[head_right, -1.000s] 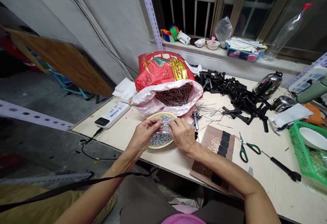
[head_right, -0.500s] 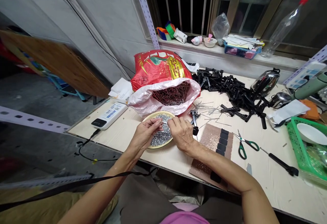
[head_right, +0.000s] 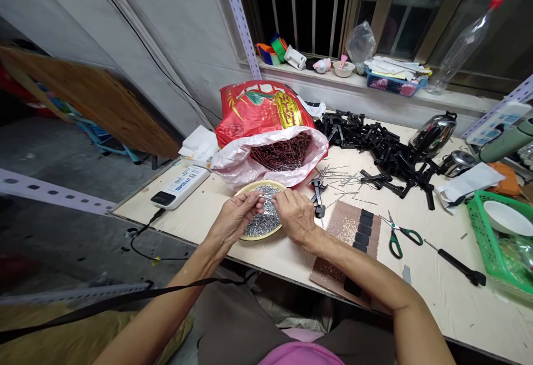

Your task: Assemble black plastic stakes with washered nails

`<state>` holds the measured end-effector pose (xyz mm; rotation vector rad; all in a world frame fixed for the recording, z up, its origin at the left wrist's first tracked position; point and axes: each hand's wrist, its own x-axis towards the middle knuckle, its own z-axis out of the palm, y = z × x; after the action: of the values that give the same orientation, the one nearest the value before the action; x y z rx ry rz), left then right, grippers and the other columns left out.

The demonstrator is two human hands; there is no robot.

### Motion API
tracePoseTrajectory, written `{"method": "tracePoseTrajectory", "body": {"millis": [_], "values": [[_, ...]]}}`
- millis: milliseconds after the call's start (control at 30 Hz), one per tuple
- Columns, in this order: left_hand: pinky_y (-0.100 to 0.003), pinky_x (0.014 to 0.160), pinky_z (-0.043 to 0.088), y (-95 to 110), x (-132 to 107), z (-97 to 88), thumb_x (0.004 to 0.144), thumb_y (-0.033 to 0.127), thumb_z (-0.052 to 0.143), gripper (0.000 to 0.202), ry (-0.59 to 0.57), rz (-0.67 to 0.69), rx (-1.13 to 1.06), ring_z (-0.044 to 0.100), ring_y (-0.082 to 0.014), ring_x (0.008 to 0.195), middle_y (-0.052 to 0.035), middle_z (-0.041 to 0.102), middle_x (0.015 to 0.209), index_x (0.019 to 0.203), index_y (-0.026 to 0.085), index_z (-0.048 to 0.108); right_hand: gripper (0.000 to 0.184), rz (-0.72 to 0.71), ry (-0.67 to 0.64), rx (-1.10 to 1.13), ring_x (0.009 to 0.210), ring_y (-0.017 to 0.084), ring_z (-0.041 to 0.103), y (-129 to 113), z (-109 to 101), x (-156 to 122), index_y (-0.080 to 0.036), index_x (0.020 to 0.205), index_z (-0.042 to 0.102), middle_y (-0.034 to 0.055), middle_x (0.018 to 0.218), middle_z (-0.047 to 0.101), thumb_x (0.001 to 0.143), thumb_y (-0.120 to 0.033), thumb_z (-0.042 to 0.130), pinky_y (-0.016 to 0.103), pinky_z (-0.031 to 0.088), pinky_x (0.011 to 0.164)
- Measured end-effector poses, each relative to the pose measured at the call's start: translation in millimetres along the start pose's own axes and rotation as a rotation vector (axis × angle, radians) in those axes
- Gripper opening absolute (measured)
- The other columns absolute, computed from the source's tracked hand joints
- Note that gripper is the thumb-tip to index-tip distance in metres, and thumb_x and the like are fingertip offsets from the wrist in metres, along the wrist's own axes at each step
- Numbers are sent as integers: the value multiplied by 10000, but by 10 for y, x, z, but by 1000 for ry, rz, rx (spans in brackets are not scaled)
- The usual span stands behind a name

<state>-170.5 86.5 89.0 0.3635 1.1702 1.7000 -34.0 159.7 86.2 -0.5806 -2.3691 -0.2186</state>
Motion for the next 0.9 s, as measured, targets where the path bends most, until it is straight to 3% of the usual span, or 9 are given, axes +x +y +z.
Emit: {"method": "tracePoseTrajectory", "body": {"millis": [200, 467, 733, 900], "values": [[-184, 489, 463, -6, 12, -25, 442, 349, 901, 416, -11, 10, 13, 528, -60, 482, 13, 628, 581, 705, 109, 685, 253, 76, -106, 136, 697, 125, 563, 10, -21, -11, -180, 871, 615, 34, 774, 632, 994, -296, 426, 236, 349, 625], [-189, 534, 495, -87, -5, 100, 448, 363, 892, 414, 88, 148, -57, 557, -65, 517, 17, 640, 612, 697, 117, 672, 260, 224, -183, 218, 671, 113, 590, -39, -72, 9, -181, 912, 627, 26, 798, 655, 996, -297, 410, 221, 327, 537], [-149, 459, 453, 57, 29, 36, 475, 304, 897, 388, -131, -86, -24, 518, -47, 477, 15, 616, 563, 730, 90, 698, 199, 181, -181, 313, 724, 132, 597, 54, -137, 6, -176, 878, 643, 39, 810, 664, 960, -261, 484, 226, 379, 625], [-168, 457, 440, 53, -9, 32, 434, 350, 900, 408, -109, -26, 65, 505, -50, 453, 28, 608, 544, 681, 111, 680, 91, 326, -270, 503, 702, 115, 599, 49, -155, 26, -198, 852, 644, -14, 790, 667, 904, -240, 582, 205, 370, 583]]}}
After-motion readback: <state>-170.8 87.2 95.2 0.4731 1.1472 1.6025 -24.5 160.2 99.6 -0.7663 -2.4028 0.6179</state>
